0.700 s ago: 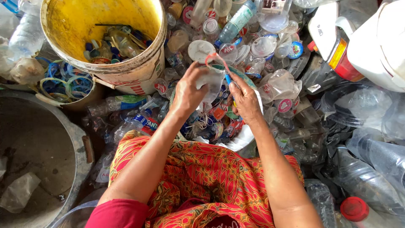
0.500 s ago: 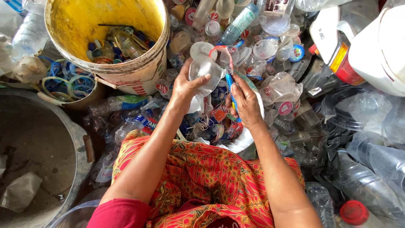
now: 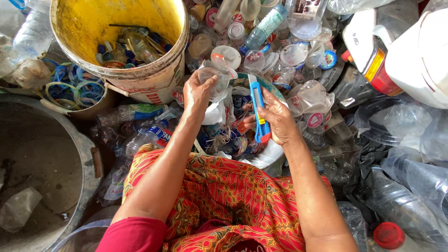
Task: Sorting plastic bottles and cups by removing labels and rings and placing them into separate containers
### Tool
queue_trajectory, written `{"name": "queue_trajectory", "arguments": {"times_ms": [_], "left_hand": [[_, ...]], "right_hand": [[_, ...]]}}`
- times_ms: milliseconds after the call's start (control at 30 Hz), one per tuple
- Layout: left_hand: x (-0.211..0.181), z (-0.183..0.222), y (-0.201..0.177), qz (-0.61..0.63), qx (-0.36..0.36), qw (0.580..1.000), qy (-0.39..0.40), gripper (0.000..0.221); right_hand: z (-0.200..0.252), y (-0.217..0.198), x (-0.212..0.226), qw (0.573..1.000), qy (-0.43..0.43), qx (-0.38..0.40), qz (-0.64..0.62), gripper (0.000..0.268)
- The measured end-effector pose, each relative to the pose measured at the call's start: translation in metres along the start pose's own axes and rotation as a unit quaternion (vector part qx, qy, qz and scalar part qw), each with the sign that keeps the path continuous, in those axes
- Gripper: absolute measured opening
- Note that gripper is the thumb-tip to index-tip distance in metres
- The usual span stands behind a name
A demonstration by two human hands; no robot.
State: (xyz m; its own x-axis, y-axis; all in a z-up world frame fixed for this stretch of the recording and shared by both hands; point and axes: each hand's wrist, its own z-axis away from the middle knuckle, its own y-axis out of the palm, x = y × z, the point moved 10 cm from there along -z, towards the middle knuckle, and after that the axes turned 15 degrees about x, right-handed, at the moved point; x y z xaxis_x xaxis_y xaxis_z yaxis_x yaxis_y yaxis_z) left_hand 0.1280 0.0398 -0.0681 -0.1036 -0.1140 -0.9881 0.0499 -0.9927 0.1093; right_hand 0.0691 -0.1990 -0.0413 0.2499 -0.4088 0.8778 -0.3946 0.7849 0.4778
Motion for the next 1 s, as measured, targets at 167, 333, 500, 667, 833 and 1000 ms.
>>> {"name": "queue_trajectory", "arguments": {"times_ms": [167, 333, 500, 667, 833, 1000], "left_hand": [[0.002, 0.002, 0.021, 0.076, 0.063, 0.995, -0.017, 0.019], [0.017, -0.001, 0.030, 0.135, 0.097, 0.985, -0.037, 0.014], [-0.018, 0.008, 0.031, 0.126, 0.092, 0.988, 0.000, 0.022], [-0.045, 0.020, 0.041, -0.135, 0.104, 0.985, 0.028, 0.025], [-0.045, 0.028, 0.047, -0.232, 0.132, 0.964, -0.003, 0.040], [-0.028, 0.016, 0.047, -0.022, 0.151, 0.988, 0.026, 0.041]], "right_hand": [[0.000, -0.012, 0.014, 0.996, -0.019, -0.047, 0.073, 0.055], [0.003, -0.019, 0.030, 0.990, -0.069, -0.106, 0.068, 0.035], [0.011, -0.003, 0.058, 0.970, -0.130, -0.075, 0.189, 0.035], [0.014, 0.053, 0.080, 0.935, -0.133, -0.030, 0.329, 0.051], [0.013, 0.087, 0.053, 0.937, -0.076, 0.021, 0.341, 0.068], [0.005, 0.042, 0.023, 0.954, -0.101, -0.018, 0.280, 0.077]]}}
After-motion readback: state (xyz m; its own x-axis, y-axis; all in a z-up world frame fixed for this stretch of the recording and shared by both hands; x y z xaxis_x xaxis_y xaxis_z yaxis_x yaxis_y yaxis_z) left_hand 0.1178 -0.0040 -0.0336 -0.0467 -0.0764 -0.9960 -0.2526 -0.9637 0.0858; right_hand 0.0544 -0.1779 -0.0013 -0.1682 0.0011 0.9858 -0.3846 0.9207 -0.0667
